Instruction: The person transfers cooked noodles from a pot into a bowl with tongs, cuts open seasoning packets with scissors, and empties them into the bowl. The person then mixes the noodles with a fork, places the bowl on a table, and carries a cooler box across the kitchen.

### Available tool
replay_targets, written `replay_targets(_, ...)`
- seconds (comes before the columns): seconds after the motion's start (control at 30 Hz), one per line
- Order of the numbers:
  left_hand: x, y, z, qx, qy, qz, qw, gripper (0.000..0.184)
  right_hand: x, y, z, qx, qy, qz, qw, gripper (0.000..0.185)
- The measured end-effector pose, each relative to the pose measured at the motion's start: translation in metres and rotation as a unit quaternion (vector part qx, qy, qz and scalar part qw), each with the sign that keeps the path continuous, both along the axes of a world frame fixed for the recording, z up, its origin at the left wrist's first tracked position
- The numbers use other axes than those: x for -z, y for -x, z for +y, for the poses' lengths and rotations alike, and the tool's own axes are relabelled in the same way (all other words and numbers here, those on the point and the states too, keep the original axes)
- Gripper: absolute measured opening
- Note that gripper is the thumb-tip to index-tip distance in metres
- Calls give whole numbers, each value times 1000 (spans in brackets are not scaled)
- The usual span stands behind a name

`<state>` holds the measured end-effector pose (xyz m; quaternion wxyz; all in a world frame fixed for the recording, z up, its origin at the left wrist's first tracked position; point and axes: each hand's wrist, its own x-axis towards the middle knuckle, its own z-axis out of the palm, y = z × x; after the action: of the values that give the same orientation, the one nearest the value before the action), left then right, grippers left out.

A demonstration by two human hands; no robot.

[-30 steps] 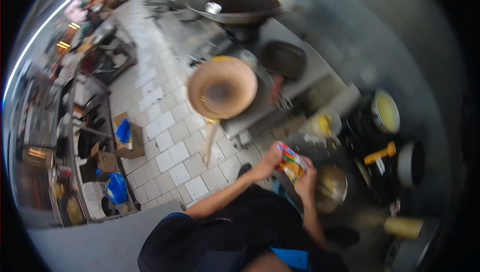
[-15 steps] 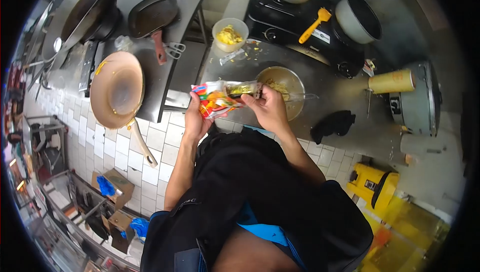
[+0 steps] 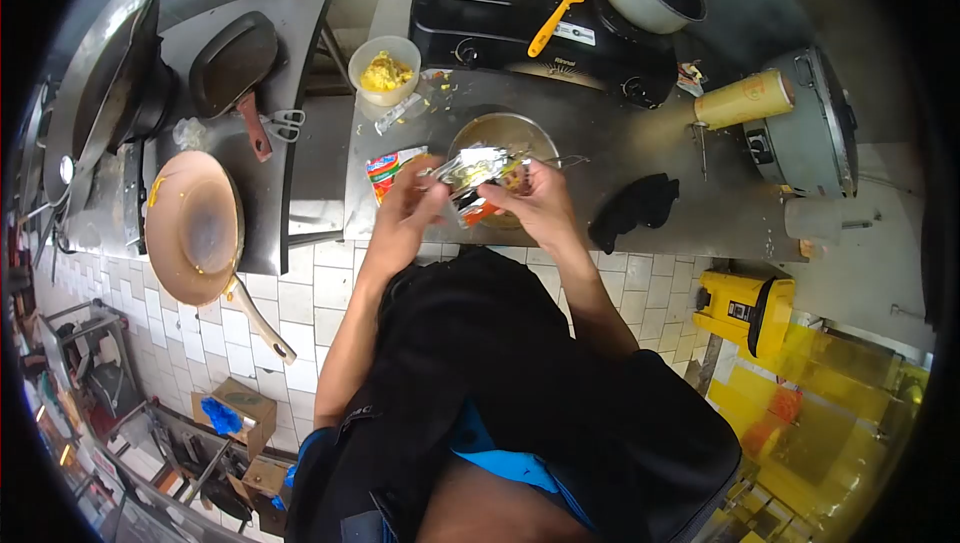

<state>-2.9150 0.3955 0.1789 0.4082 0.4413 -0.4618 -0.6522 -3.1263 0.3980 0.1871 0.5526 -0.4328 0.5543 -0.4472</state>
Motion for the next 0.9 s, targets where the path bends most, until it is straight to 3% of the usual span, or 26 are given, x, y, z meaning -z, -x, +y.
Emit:
replay_targets(0.03, 6, 6, -2, 38, -53, 85, 994, 31, 7, -5, 0, -28, -13, 30, 999, 34)
replay_targets(0.1, 20, 4, -8, 34, 33, -16, 999, 21, 17, -7, 1, -18, 52, 39, 998, 31)
replay_targets(0.17, 22, -5, -9, -25, -8, 9, 1000, 19, 11, 6, 2, 57, -41, 59, 996, 21)
replay_targets(0.2, 23, -11, -9, -82, -53, 37, 994, 16, 8, 14, 3, 105, -13, 19, 994, 19)
replay_targets(0.3, 65, -30, -25, -161, 29, -41, 986, 15, 18, 61, 6, 160, 7, -35, 987, 25)
replay_targets(0.37, 84, -36, -39, -142, -31, -79, 986, 23, 12, 77, 6, 146, 11, -23, 989, 25)
replay_targets(0.4, 90, -36, -41, -104, 151, -310, 933, 29, 5, 78, 6, 138, 9, -24, 990, 25)
replay_targets(0.43, 83, -33, -41, -57, 316, -517, 794, 35, -4, 76, 7, 88, 6, 34, 996, 26)
replay_targets(0.47, 76, -29, -35, -104, 261, -536, 796, 46, -13, 71, 4, 35, 8, 90, 995, 27)
replay_targets(0.5, 62, -28, -31, -144, 281, -545, 777, 48, -21, 62, 1, -39, 20, 116, 992, 34)
replay_targets(0.53, 47, -30, -24, -153, 286, -520, 790, 52, -33, 43, -3, -81, 29, 152, 985, 37)
replay_targets(0.57, 36, -31, -15, -149, 284, -389, 864, 54, -40, 20, -6, -125, 37, 187, 974, 41)
replay_targets(0.6, 16, -35, -7, -64, 105, -138, 983, 53, -34, 0, -11, -178, 47, 203, 962, 46)
replay_targets(0.63, 16, -41, -2, -10, 40, 60, 997, 48, -28, -24, -18, -222, 12, 135, 966, 45)
replay_targets(0.73, 12, -55, 19, -58, 127, 6, 990, 38, -31, -89, -45, -371, 53, 223, 900, 46)
replay_targets(0.77, 18, -72, 26, -104, 52, -70, 991, 30, -26, -104, -57, -425, 89, 218, 874, 46)
replay_targets(0.8, 27, -88, 35, -148, -26, -144, 978, 23, -19, -119, -72, -484, 45, 143, 862, 46)
replay_targets(0.83, 41, -102, 46, -216, 9, -102, 971, 13, 1, -133, -95, -539, 70, 133, 829, 36)
replay_targets(0.87, 48, -114, 59, -263, -8, 12, 965, 12, 23, -153, -124, -574, 6, 110, 812, 22)
replay_targets(0.9, 52, -122, 71, -324, -65, 187, 925, 11, 52, -181, -153, -535, 84, 104, 834, 13)
